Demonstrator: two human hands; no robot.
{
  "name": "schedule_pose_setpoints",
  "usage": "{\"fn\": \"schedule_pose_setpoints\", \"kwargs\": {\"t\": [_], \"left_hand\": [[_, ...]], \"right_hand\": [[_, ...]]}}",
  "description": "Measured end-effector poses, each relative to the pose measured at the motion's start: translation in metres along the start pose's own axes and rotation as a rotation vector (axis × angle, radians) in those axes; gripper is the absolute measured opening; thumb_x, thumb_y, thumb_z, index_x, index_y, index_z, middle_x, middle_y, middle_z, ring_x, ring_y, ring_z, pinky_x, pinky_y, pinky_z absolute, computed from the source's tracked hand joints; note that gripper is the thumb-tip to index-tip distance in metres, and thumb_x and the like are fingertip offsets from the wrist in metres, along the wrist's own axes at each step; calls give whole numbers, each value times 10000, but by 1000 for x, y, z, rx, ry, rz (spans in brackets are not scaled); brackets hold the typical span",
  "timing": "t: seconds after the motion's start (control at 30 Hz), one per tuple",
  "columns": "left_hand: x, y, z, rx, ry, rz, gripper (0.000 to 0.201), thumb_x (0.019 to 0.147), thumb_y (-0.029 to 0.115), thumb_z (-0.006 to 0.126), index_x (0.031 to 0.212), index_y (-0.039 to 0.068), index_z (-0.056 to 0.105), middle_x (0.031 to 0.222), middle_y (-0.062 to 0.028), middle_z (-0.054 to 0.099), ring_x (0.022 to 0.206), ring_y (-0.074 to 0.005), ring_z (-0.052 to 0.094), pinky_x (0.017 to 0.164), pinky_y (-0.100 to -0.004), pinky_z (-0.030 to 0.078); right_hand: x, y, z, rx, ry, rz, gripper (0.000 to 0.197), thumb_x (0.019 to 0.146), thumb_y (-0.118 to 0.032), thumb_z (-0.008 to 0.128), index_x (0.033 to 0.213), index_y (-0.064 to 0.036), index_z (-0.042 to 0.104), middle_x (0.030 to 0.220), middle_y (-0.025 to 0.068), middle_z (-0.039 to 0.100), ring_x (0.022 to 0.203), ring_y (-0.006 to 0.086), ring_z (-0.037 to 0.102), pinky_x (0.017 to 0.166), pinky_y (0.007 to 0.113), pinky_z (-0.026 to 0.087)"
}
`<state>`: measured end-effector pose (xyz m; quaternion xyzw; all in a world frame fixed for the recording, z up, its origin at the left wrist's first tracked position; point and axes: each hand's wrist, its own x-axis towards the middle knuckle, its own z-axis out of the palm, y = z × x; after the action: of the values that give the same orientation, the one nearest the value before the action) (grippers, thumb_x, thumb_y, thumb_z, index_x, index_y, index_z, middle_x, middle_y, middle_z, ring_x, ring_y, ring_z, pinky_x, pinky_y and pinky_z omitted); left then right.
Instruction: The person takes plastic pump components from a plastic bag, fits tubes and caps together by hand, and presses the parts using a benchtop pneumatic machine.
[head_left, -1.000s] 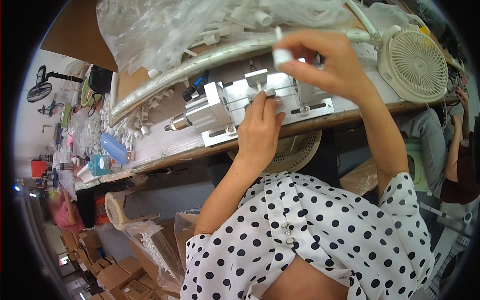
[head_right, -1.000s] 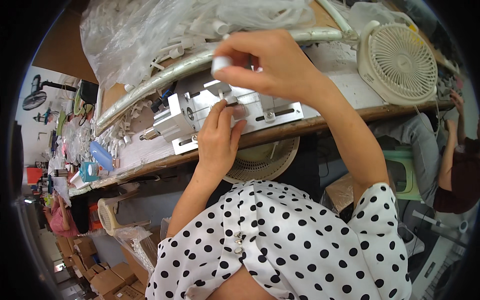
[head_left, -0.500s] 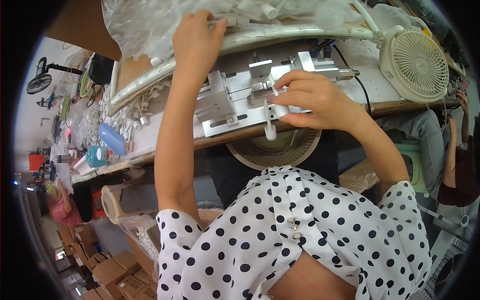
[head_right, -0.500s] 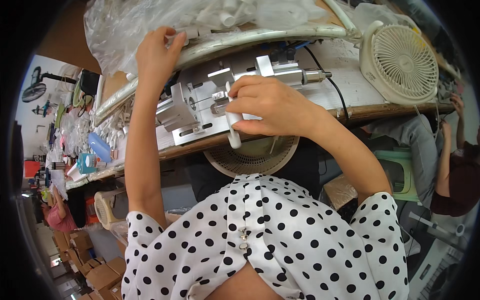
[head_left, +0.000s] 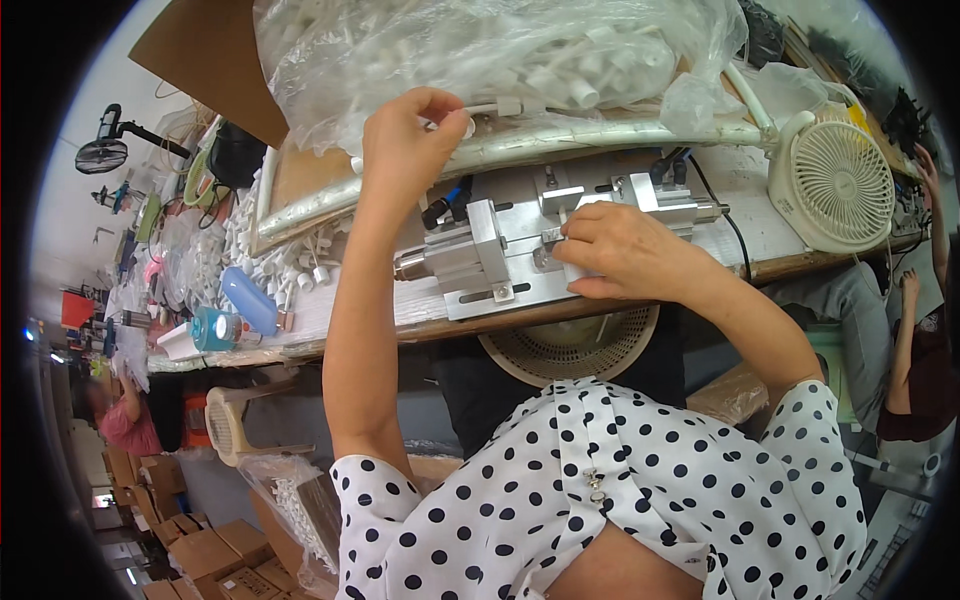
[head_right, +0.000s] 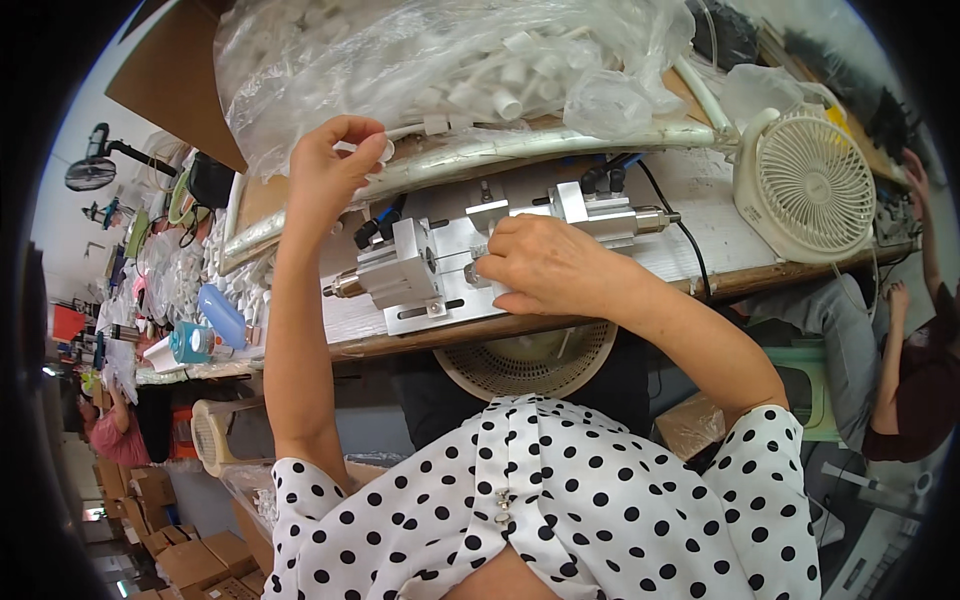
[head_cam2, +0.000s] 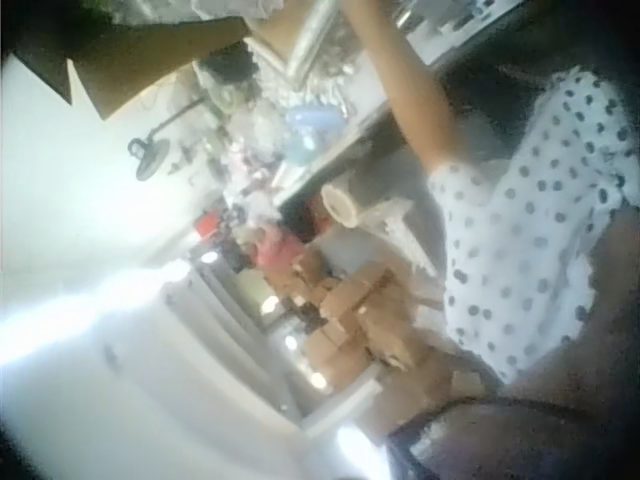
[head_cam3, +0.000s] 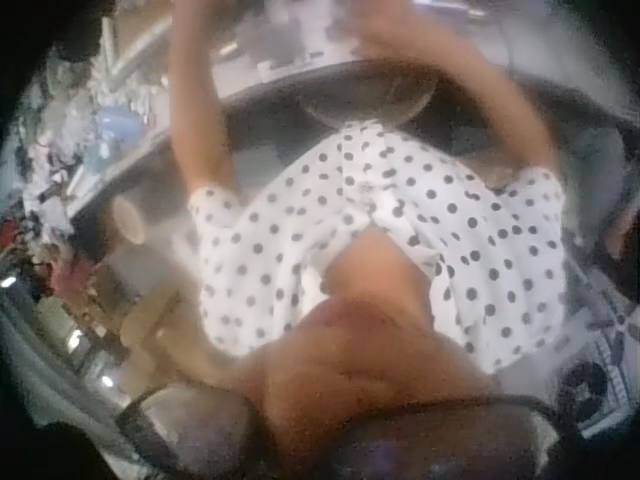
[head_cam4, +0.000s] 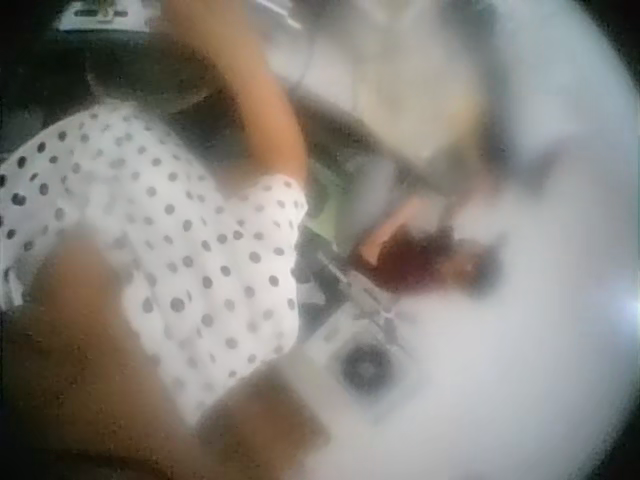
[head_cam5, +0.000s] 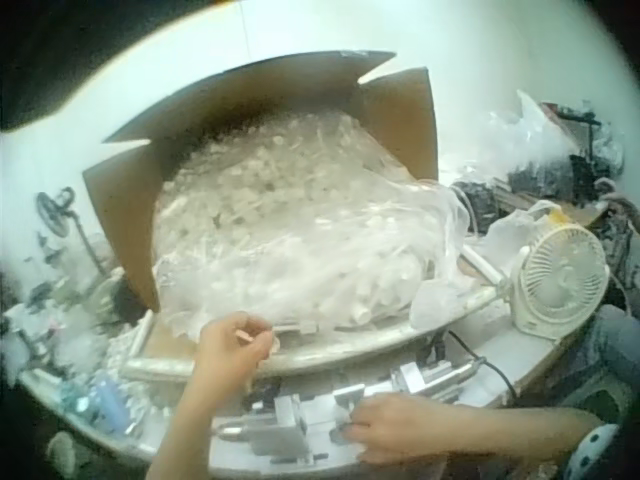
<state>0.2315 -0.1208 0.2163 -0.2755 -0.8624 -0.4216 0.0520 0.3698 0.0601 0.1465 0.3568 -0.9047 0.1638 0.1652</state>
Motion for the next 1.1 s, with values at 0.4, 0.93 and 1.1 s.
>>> {"fn": "schedule_pose_setpoints", "kwargs": {"t": [0.4,0.93,1.1], "left_hand": [[-133,4,49,-489,-99,17,277,688,-37,595,964,-4,587,922,-56,516,799,-121,542,713,-237,478],[-133,16,112,73,17,349,302,713,-7,572,1001,-73,515,1097,-215,492,989,-366,497,813,-399,427],[-134,10,103,126,-76,340,310,717,1,584,1008,-67,499,1117,-219,466,970,-370,493,802,-413,427]], "right_hand": [[129,74,4,-495,209,114,87,688,-58,553,766,-29,579,747,116,558,707,281,588,566,363,468],[25,13,-53,749,546,614,217,788,-111,546,985,-23,575,791,123,610,701,230,609,586,318,468],[-16,-6,-32,1194,541,614,343,786,-100,609,1099,-25,492,865,39,552,687,103,555,588,218,462]]}}
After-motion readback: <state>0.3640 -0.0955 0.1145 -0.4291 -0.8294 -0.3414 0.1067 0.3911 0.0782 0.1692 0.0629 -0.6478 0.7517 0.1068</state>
